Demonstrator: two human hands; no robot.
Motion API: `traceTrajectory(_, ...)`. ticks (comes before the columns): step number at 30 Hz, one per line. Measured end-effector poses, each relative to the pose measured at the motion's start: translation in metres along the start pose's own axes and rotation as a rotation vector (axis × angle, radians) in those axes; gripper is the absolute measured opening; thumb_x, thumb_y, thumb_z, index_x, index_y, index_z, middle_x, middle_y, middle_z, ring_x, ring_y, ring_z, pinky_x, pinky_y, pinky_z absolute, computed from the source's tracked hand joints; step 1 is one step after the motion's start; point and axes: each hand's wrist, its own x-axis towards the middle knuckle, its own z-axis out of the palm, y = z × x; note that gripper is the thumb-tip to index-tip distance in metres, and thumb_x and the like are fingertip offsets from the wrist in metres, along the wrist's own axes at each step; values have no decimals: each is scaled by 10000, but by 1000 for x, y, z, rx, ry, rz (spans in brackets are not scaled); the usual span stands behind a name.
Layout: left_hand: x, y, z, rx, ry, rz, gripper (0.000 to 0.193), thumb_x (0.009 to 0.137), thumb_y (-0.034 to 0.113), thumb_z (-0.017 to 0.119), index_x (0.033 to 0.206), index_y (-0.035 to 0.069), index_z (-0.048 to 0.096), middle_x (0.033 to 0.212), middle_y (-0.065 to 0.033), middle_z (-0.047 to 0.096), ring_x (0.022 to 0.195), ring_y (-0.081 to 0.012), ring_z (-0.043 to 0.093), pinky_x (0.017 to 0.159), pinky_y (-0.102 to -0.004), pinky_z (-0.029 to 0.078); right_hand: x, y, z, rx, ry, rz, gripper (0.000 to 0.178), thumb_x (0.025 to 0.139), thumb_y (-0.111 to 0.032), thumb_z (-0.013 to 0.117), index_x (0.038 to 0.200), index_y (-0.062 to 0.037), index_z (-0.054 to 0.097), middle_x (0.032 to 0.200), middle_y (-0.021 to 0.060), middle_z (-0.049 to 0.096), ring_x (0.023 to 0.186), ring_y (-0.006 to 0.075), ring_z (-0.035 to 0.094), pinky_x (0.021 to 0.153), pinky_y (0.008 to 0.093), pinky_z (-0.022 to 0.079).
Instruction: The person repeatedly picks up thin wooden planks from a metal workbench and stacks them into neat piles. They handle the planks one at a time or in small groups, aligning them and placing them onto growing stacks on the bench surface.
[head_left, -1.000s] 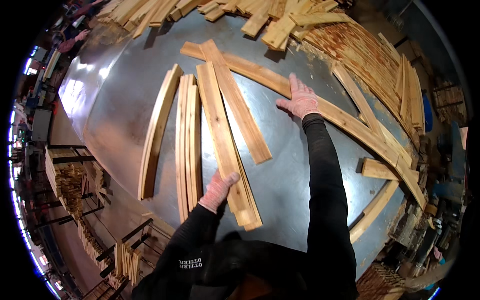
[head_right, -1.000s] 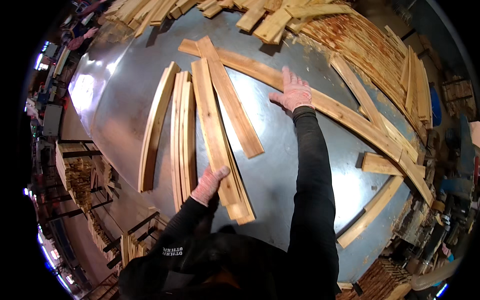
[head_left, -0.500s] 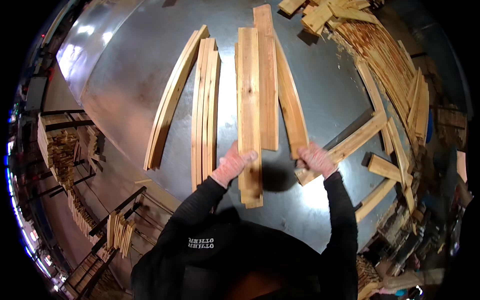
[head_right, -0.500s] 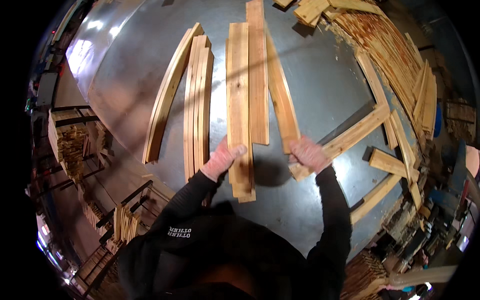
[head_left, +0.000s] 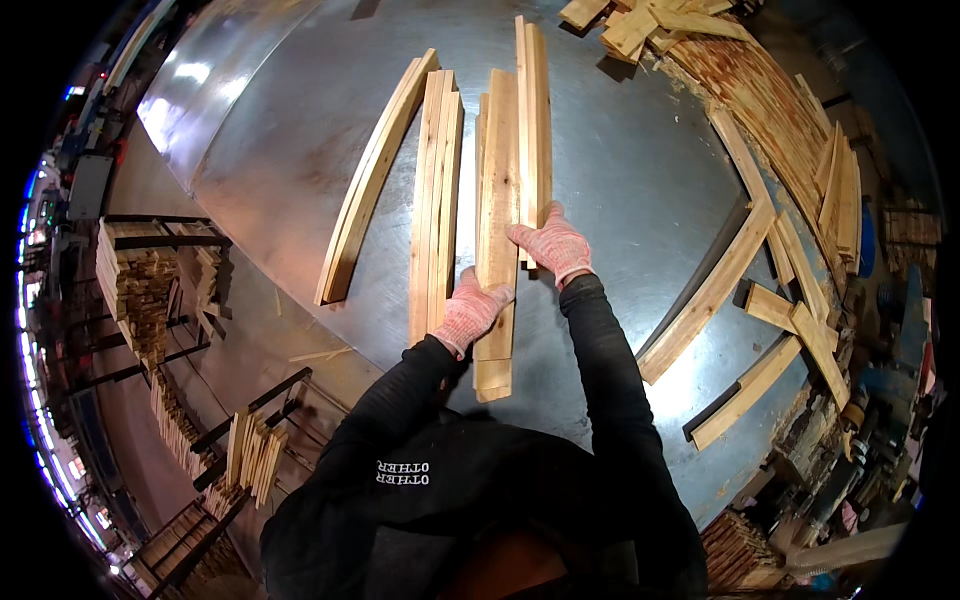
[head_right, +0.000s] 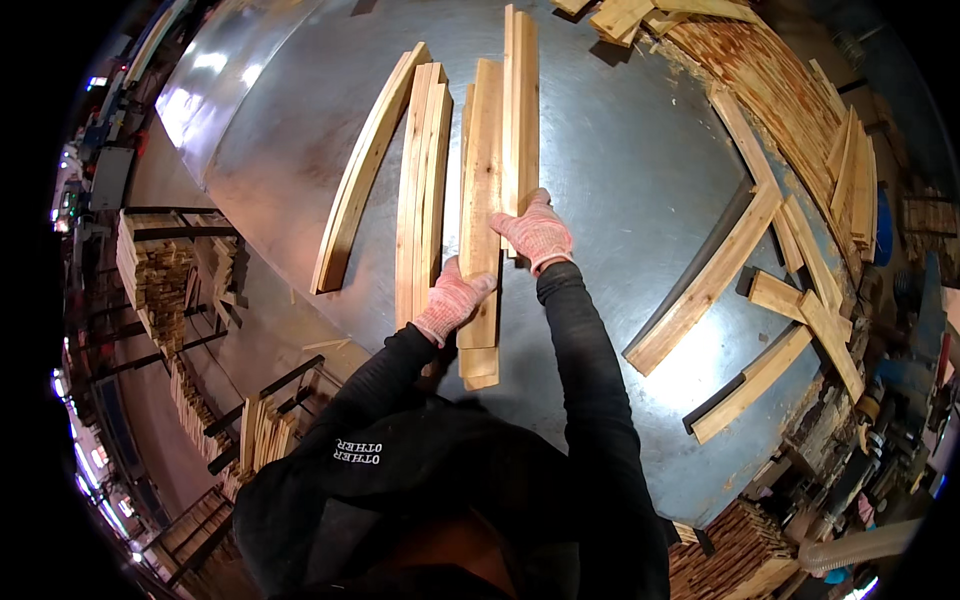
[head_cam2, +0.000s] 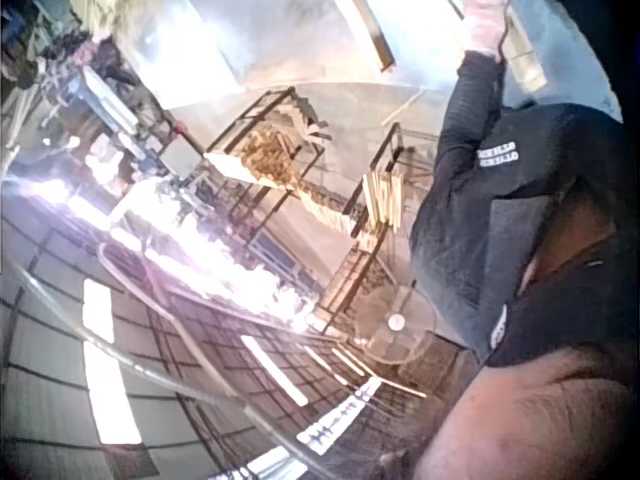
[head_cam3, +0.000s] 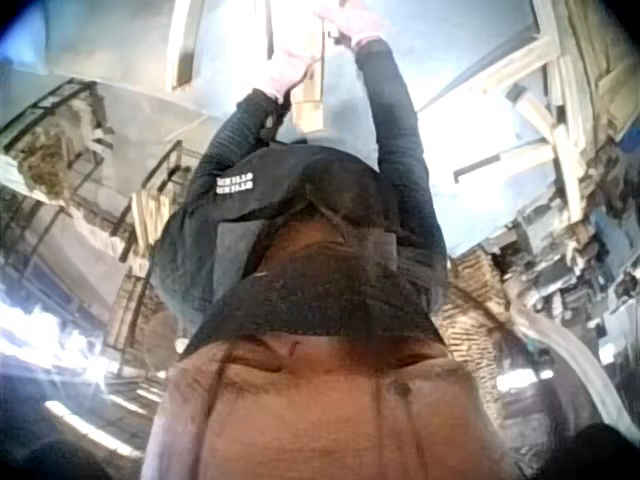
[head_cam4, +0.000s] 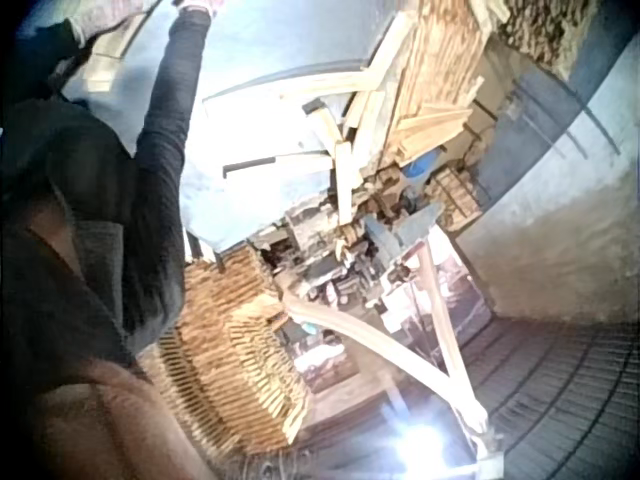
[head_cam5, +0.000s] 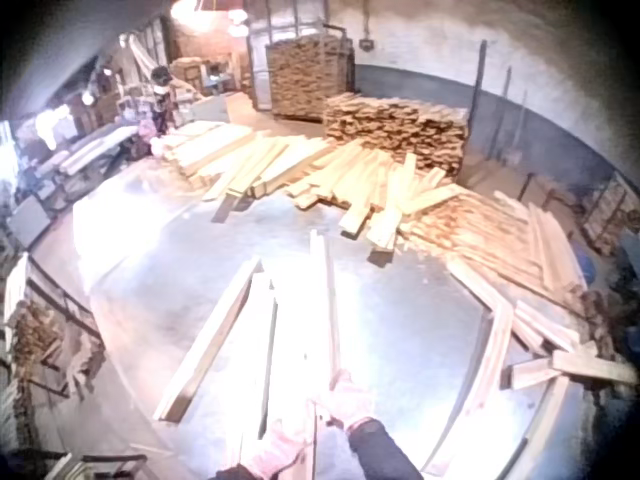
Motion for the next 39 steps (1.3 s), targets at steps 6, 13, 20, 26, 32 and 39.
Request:
traceTrajectory(6, -24, 50, -18, 141, 123, -9, 808, 877, 490, 639, 1426, -18, 334, 1228, -269, 609, 1148, -445, 594, 992, -473, 448, -67, 49, 5, 385, -380, 55, 355, 903, -229, 588, 1224, -79, 561, 836, 128, 704, 604, 205, 667, 550, 281, 531)
traceTrajectory(13, -36, 48, 12, 390, 337, 120, 1190, 773, 386, 804, 1573, -24, 24, 1540, -310, 275, 1405, -406, 369, 1117, -406, 387, -127, 131, 3, -95, 189, -225, 840, 901, -528, 644, 1506, -34, 336, 1518, 247, 389, 1408, 394, 385, 1152, 461, 321)
traceTrajectory(20, -31, 62, 40, 633, 307, 235, 1053, 809, 404, 715, 1566, -5, 108, 1494, -310, 328, 1333, -455, 425, 1054, -487, 438, -62, 212, -48, -17, 659, 441, 839, 830, -233, 724, 1474, -5, 237, 1313, 271, 500, 1160, 456, 536, 993, 503, 474)
traceTrajectory(26, -45, 86, -8, 735, -2, 99, 981, 860, 483, 672, 1567, 6, 186, 1471, -361, 375, 1352, -441, 445, 1079, -481, 419, -99, 102, 72, 194, 108, -153, 775, 958, -478, 532, 1537, -17, 301, 1462, 282, 455, 1322, 444, 475, 1099, 485, 400)
traceTrajectory(32, -10, -13, -108, 177, 286, 68, 796, 948, 622, 523, 1413, -19, 437, 1312, -287, 553, 1229, -397, 538, 1047, -486, 412, -102, 65, 84, 31, 117, -242, 691, 987, -506, 474, 1445, 10, 429, 1369, 261, 545, 1219, 400, 561, 1017, 454, 471)
traceTrajectory(39, 2, -6, -124, 698, 325, -30, 646, 954, 554, 535, 1382, 72, 488, 1124, -239, 685, 1017, -456, 645, 887, -522, 496, -146, 26, 112, -77, -181, -334, 688, 976, -473, 467, 1408, 59, 403, 1332, 247, 567, 1194, 389, 582, 979, 459, 491)
